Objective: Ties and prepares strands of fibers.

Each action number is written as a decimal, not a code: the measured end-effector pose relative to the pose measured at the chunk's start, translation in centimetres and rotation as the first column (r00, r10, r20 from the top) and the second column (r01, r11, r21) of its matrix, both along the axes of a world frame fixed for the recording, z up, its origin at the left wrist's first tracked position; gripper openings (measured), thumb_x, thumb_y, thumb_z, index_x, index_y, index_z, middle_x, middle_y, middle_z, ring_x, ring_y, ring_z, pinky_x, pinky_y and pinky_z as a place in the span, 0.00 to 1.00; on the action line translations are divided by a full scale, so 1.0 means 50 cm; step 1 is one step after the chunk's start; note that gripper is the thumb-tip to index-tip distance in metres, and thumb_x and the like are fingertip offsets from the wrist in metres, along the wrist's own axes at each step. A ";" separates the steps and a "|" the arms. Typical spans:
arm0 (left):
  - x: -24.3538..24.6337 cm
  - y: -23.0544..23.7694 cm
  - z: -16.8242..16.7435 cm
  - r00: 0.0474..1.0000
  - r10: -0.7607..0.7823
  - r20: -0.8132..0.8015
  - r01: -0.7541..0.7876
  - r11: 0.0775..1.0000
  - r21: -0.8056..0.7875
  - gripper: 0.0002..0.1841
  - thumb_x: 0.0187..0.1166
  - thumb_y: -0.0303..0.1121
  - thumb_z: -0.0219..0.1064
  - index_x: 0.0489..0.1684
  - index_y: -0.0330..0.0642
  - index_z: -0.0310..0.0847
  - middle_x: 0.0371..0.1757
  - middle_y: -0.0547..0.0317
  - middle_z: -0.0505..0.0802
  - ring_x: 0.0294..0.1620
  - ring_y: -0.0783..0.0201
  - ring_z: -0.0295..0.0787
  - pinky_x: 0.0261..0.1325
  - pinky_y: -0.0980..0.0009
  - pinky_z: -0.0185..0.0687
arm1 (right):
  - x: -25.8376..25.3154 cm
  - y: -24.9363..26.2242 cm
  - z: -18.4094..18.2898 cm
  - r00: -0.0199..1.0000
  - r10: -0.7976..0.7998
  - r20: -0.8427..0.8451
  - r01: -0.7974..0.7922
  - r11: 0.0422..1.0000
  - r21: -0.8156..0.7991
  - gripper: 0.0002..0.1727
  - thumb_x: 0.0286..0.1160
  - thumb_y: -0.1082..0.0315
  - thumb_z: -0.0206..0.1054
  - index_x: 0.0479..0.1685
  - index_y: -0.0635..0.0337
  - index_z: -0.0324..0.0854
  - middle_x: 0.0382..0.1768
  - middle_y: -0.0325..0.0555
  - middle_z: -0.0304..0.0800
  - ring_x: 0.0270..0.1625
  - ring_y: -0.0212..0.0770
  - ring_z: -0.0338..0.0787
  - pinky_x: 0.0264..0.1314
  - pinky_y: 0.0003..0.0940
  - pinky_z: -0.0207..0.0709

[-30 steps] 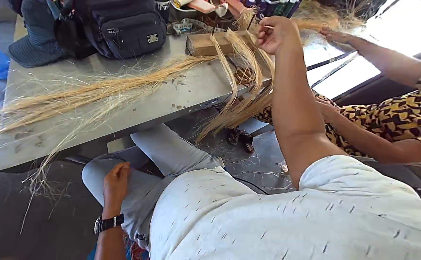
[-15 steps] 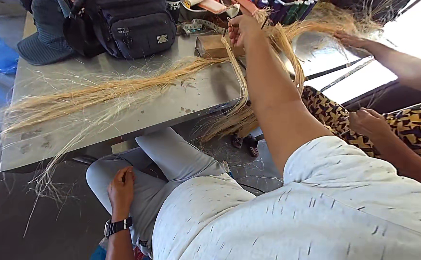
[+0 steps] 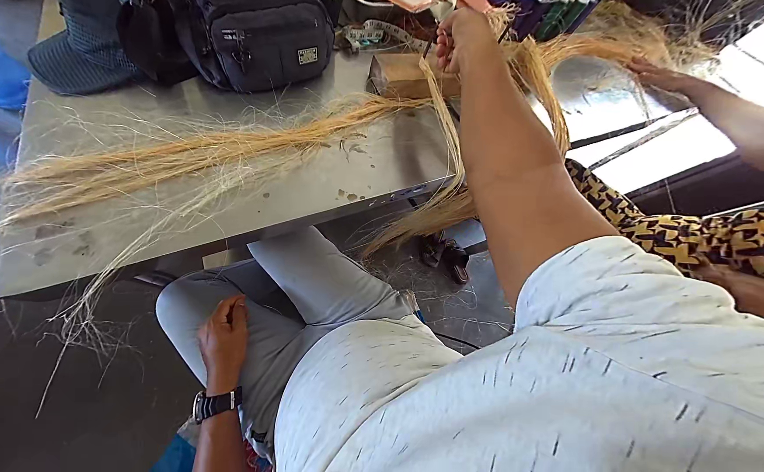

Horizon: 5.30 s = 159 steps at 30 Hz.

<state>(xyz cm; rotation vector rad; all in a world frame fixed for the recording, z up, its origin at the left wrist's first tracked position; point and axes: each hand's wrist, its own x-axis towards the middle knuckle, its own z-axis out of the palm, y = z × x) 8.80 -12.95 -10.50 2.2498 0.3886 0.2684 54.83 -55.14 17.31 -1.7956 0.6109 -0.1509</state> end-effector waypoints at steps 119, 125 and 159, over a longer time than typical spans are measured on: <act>0.021 -0.044 0.178 0.953 -0.206 0.223 0.301 0.541 -0.786 0.19 0.94 0.37 0.46 0.66 0.35 0.79 0.36 0.57 0.91 0.29 0.67 0.88 0.39 0.68 0.90 | -0.515 0.332 -0.199 0.348 0.931 0.112 -0.515 0.290 -0.807 0.32 0.84 0.48 0.65 0.81 0.57 0.76 0.81 0.65 0.72 0.83 0.65 0.72 0.84 0.67 0.63; -0.015 0.109 0.164 0.933 0.330 0.146 0.038 0.311 -0.950 0.35 0.89 0.66 0.26 0.76 0.58 0.69 0.38 0.71 0.91 0.27 0.74 0.85 0.33 0.75 0.84 | -0.504 0.355 -0.256 0.402 0.915 -0.029 -0.416 0.154 -0.896 0.36 0.88 0.37 0.47 0.85 0.48 0.73 0.85 0.59 0.70 0.88 0.61 0.67 0.88 0.68 0.52; -0.217 0.363 0.074 0.879 0.262 -0.398 -0.427 0.803 -0.415 0.22 0.93 0.47 0.55 0.67 0.39 0.82 0.51 0.44 0.93 0.41 0.52 0.93 0.43 0.53 0.89 | -0.536 0.617 -0.241 0.158 0.946 -0.282 -0.517 -0.164 -0.840 0.46 0.83 0.24 0.34 0.97 0.37 0.52 0.97 0.50 0.44 0.98 0.57 0.40 0.92 0.72 0.28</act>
